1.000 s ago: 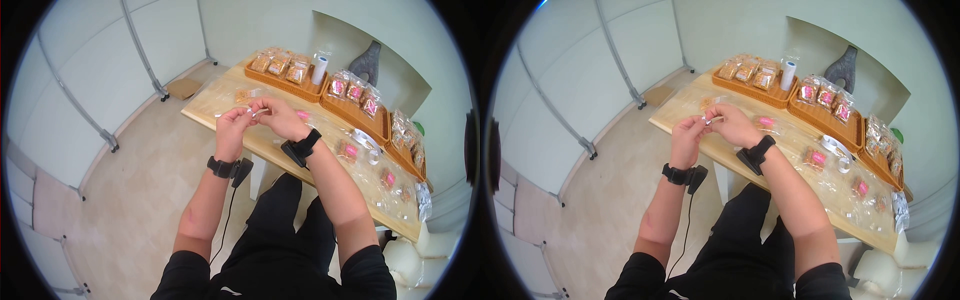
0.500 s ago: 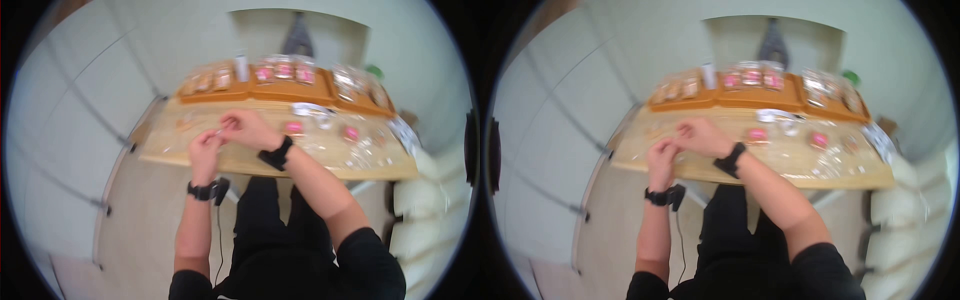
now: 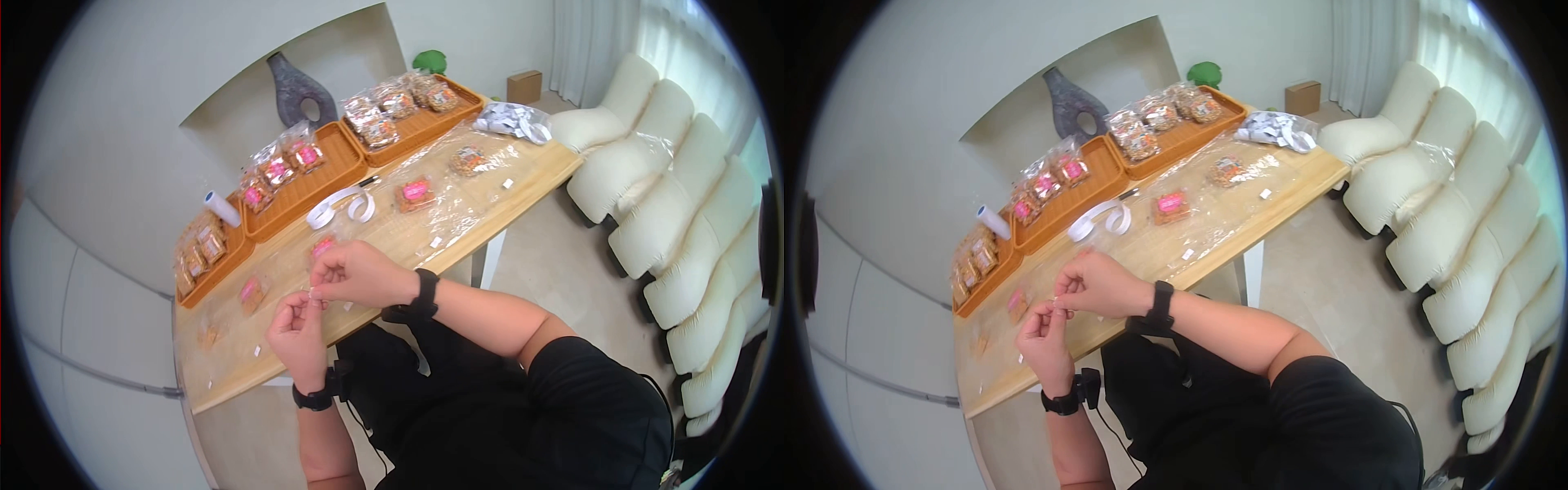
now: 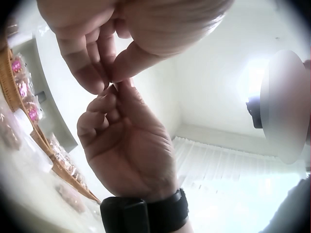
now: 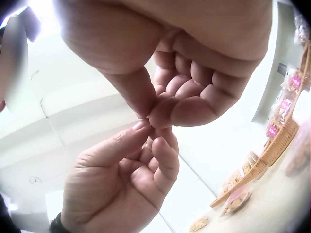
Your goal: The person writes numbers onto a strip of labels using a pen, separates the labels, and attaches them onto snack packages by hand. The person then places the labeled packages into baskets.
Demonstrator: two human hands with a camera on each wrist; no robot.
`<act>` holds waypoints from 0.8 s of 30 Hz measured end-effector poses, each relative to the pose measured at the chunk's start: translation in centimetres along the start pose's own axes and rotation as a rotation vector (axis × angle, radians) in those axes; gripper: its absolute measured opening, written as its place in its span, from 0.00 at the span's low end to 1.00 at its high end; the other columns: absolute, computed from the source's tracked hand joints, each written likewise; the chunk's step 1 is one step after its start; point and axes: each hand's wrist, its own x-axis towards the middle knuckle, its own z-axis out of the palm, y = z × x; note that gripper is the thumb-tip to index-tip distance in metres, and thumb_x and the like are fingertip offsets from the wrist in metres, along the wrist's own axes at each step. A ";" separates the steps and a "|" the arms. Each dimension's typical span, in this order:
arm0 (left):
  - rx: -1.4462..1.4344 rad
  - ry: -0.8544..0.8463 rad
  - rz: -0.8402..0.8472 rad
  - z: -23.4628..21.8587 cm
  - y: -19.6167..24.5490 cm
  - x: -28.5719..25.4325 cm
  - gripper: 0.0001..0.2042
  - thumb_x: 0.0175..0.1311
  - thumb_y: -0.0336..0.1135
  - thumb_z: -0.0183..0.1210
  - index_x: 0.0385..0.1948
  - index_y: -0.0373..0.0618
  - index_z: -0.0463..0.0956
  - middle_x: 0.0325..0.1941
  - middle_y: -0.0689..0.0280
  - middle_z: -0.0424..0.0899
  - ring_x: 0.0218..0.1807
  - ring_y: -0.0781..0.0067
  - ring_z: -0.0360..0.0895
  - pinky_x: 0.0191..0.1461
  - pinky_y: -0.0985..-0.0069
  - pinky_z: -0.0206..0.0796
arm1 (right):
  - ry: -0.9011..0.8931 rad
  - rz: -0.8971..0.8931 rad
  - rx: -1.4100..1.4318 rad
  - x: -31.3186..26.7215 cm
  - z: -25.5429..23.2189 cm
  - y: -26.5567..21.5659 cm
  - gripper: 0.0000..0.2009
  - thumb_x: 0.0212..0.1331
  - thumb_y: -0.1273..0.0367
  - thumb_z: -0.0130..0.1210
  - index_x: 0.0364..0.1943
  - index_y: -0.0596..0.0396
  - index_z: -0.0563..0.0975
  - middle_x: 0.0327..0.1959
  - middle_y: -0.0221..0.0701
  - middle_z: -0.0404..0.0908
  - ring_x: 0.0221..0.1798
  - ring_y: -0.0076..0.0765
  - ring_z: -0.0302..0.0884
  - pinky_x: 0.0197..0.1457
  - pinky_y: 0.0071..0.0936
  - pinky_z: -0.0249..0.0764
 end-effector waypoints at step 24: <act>0.372 -0.380 0.095 0.0 -7.4 -11.5 0.04 0.53 0.17 0.63 0.27 0.28 0.77 0.45 0.51 0.86 0.39 0.61 0.87 0.45 0.73 0.79 | 1.172 0.355 -0.148 -17.5 -40.9 4.2 0.05 0.62 0.66 0.64 0.37 0.50 0.82 0.29 0.16 0.78 0.30 0.13 0.70 0.32 0.16 0.63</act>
